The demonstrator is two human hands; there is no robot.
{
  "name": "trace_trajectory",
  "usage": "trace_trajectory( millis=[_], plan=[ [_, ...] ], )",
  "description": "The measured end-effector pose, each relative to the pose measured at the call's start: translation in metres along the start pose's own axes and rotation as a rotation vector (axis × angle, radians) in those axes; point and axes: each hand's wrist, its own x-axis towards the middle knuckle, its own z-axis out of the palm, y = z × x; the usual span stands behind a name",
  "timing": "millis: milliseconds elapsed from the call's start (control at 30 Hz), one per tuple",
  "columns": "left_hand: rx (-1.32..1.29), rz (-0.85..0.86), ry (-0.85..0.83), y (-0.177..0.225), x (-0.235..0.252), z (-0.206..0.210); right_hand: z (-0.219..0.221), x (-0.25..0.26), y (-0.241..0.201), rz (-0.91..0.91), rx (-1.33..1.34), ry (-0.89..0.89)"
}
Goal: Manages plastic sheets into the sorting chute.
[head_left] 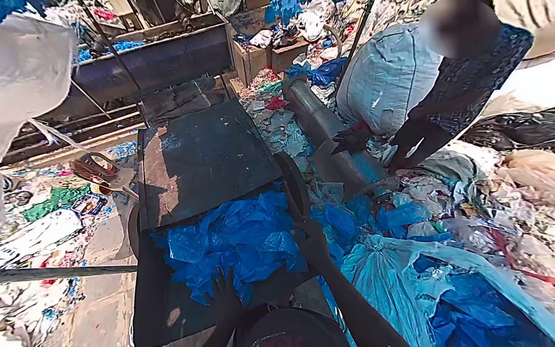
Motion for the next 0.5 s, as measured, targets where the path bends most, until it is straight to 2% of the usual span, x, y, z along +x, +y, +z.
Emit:
trace_trajectory(
  millis=[167,400,500],
  plan=[
    [-0.028,-0.001,-0.071,0.012,-0.007,-0.030,-0.003,0.001,-0.004,0.027,0.002,-0.037],
    [-0.024,0.009,-0.082,0.013,-0.006,-0.033,-0.003,0.005,-0.003,0.068,-0.003,-0.056],
    [-0.026,0.046,-0.011,0.009,-0.006,-0.027,-0.004,0.004,-0.002,0.071,-0.006,-0.059]
  ],
)
